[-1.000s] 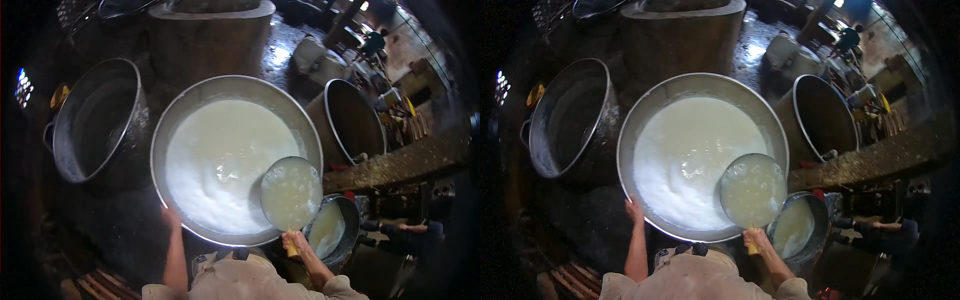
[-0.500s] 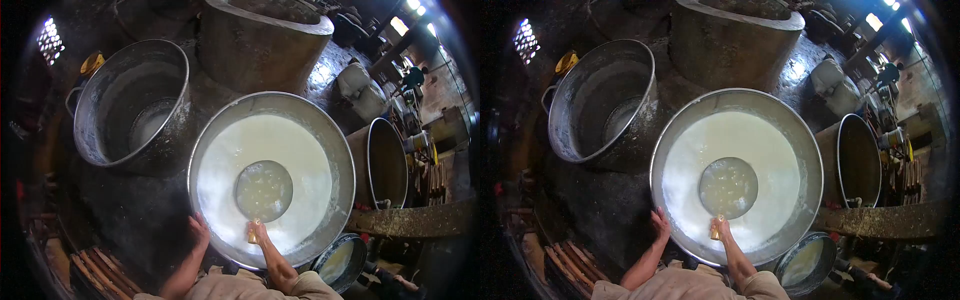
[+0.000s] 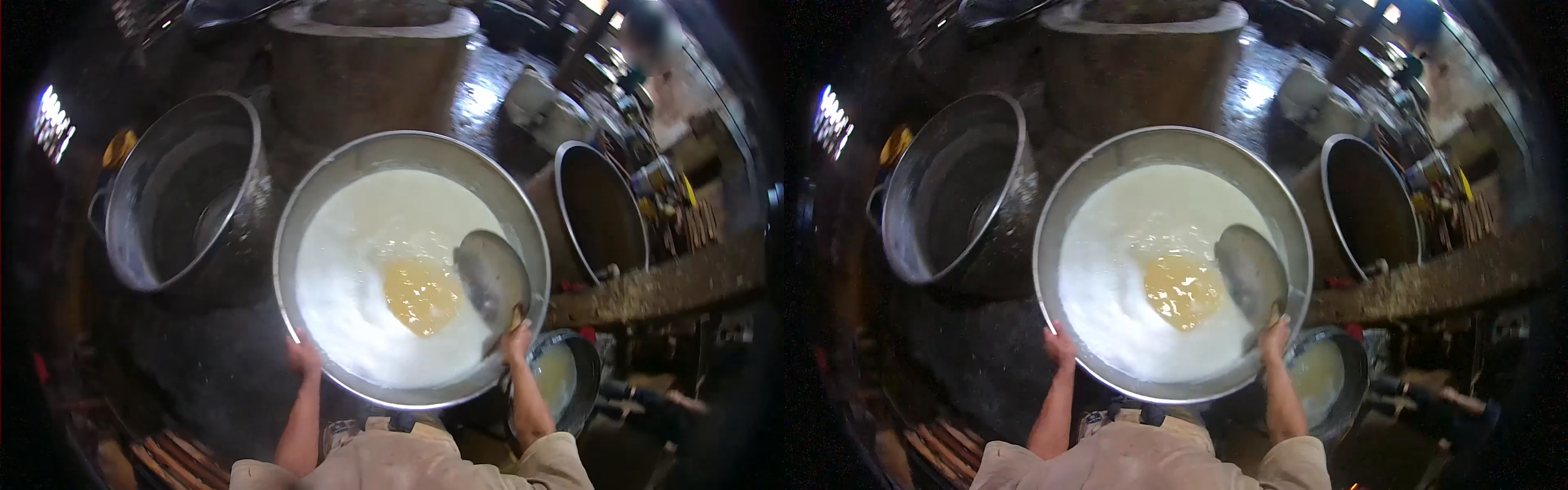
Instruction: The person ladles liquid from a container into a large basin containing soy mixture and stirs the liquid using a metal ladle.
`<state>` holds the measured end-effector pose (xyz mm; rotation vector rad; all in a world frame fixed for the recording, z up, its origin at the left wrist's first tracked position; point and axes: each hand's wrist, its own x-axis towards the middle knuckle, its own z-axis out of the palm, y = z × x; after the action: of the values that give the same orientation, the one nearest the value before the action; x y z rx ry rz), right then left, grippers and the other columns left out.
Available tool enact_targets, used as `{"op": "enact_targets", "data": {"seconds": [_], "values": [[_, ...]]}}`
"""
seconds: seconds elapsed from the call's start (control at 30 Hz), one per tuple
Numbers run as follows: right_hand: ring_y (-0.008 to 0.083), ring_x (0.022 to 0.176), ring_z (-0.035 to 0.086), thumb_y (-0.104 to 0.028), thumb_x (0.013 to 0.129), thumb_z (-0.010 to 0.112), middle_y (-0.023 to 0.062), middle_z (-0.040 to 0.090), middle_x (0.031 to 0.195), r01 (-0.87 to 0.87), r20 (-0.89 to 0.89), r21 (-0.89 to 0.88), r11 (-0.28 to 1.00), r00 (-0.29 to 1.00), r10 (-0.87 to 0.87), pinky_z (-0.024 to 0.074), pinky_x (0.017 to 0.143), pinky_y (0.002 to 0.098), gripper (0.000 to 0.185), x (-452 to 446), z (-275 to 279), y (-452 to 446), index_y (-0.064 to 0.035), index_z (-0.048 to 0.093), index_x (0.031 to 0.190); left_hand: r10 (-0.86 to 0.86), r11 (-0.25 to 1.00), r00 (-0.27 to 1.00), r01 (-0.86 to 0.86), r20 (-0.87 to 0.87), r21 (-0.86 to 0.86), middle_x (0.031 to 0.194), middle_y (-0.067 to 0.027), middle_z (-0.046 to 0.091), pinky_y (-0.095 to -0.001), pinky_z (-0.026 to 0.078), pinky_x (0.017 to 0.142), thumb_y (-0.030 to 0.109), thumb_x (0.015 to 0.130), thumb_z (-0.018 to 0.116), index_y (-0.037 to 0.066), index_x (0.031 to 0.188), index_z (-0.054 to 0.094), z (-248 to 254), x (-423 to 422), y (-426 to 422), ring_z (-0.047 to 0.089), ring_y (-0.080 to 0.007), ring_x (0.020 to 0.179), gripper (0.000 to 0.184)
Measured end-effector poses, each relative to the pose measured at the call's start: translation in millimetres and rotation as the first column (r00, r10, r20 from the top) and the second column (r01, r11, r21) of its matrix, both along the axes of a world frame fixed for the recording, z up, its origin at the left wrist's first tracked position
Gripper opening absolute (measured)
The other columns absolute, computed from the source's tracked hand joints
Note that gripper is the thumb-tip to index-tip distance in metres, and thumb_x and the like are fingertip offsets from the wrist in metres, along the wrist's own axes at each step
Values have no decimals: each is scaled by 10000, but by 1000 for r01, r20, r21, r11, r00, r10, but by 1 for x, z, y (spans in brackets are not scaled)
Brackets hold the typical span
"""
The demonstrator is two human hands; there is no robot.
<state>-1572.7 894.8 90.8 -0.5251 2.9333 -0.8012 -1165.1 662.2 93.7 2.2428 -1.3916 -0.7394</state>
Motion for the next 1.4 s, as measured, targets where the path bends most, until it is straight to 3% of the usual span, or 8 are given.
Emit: {"op": "enact_targets", "data": {"seconds": [0.07,0.13,0.33,0.53,0.67,0.8,0.97,1.4], "values": [[463,719,548,-110,692,628,302,559,789,266,203,-26,964,945,-256,458,631,480,362,-9,65,36,57,462,967,-59,998,998,59,28,-29,947,-290,567,-459,419,789,464,903,356,-90,985,500,-15,8,-1,544,-430,894,578],[462,750,554,-114,699,615,310,558,784,135,-240,84,987,964,-112,449,681,480,361,-25,87,103,84,466,962,-132,990,988,136,76,-45,947,-285,571,-457,421,781,461,904,362,-72,995,506,-18,13,-1,543,-432,888,559],[448,749,557,-88,681,629,275,565,753,418,-149,301,857,908,-391,434,656,496,293,-25,100,352,86,502,879,-68,980,996,78,60,-182,987,-274,564,-469,431,770,370,917,383,-55,1003,510,-66,22,23,554,-415,887,451],[423,787,569,-140,691,602,258,581,802,498,-129,170,850,867,-482,462,697,452,274,-57,-1,417,20,549,907,-18,1000,989,20,150,-14,1118,-267,515,-448,399,856,413,894,389,-57,1143,442,-75,15,82,514,-386,1019,534],[352,741,603,-128,659,614,202,615,807,552,235,318,771,742,-628,488,683,401,309,-41,-146,420,37,589,919,-58,993,995,50,84,104,1199,-271,453,-432,394,888,403,904,384,-93,1188,382,-83,24,118,487,-352,1070,571],[205,517,555,-115,693,579,94,544,610,782,865,66,620,265,-426,472,467,397,178,-11,-195,368,-16,534,834,-8,978,999,0,36,211,1232,-246,421,-437,393,897,399,917,373,-108,1209,346,-20,-37,148,479,-309,1072,586],[184,412,468,-98,750,562,60,483,553,854,994,108,509,-98,-46,406,369,350,78,-7,-208,318,-60,509,795,-44,975,999,48,-22,215,1203,-214,454,-437,417,856,324,920,395,-112,1212,344,-48,-9,130,514,-306,1009,528],[158,450,480,-8,764,566,65,465,585,795,994,-70,603,7,107,411,384,294,99,-15,-113,371,-41,473,764,-6,970,991,39,-136,239,1165,-204,508,-380,418,857,251,917,375,-117,1178,409,-5,-37,145,530,-295,1003,453]]}}
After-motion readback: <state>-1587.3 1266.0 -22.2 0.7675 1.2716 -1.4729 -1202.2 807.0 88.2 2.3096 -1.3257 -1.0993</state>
